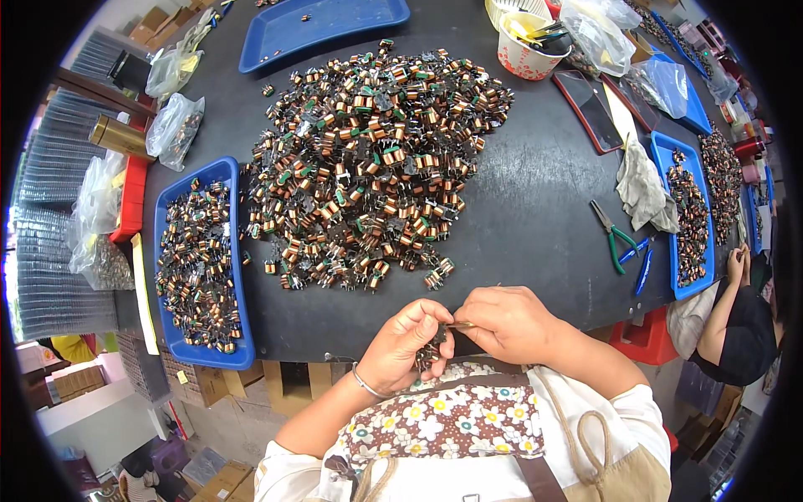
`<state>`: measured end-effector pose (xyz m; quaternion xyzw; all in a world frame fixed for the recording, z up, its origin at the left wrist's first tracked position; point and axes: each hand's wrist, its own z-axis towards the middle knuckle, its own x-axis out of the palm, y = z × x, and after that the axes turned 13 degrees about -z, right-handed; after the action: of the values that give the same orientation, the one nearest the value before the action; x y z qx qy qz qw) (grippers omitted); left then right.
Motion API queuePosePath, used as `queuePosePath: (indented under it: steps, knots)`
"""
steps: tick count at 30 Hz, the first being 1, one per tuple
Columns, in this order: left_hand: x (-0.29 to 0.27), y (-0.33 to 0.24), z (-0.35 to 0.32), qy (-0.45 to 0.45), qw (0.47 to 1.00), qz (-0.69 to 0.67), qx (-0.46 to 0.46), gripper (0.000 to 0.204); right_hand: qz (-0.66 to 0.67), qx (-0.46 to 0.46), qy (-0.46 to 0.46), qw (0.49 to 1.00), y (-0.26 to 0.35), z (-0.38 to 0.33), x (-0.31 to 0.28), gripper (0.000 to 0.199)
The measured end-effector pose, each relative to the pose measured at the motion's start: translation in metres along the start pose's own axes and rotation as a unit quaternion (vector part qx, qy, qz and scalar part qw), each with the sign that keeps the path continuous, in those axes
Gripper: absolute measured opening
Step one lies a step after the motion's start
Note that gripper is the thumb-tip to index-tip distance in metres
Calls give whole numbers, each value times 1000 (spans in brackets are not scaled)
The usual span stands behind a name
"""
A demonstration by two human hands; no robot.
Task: The person manually wraps adhesive tape around electronic inductors from a pile on the table and places the wrapped components into a blue tray.
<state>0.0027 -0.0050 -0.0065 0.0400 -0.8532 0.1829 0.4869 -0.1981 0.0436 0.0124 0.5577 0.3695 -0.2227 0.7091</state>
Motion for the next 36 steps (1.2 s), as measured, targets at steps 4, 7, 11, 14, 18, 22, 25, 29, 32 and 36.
queuePosePath:
  steps: [4,7,11,14,18,22,25,29,32,36]
  knots:
    - [-2,1,0,-7,1000,12,5,28,-39,-15,8,999,2,0,-1,14]
    - [-3,3,0,-21,999,14,23,27,-79,-1,5,997,7,-2,1,13]
    - [-3,5,-1,-29,999,17,40,25,-112,22,-25,993,12,-3,7,13]
    - [-4,4,-3,-28,998,14,48,28,-94,26,-26,995,10,-1,8,12]
    - [-8,-2,-10,-21,998,-33,50,33,-40,74,-43,996,-4,9,3,16]
    - [-14,-3,-10,4,995,-76,62,32,-109,69,-92,987,-15,28,10,25]
    - [-19,-6,-10,36,993,-78,84,27,-127,79,-61,987,-21,38,13,25]
    - [-16,-10,-11,-26,996,-36,81,15,-63,99,-45,992,-19,28,8,25]
    - [-7,-7,-8,-81,991,43,94,19,227,207,67,949,-13,19,6,19]
    - [-1,-7,-3,-89,987,98,87,29,366,206,119,900,-10,21,9,15]
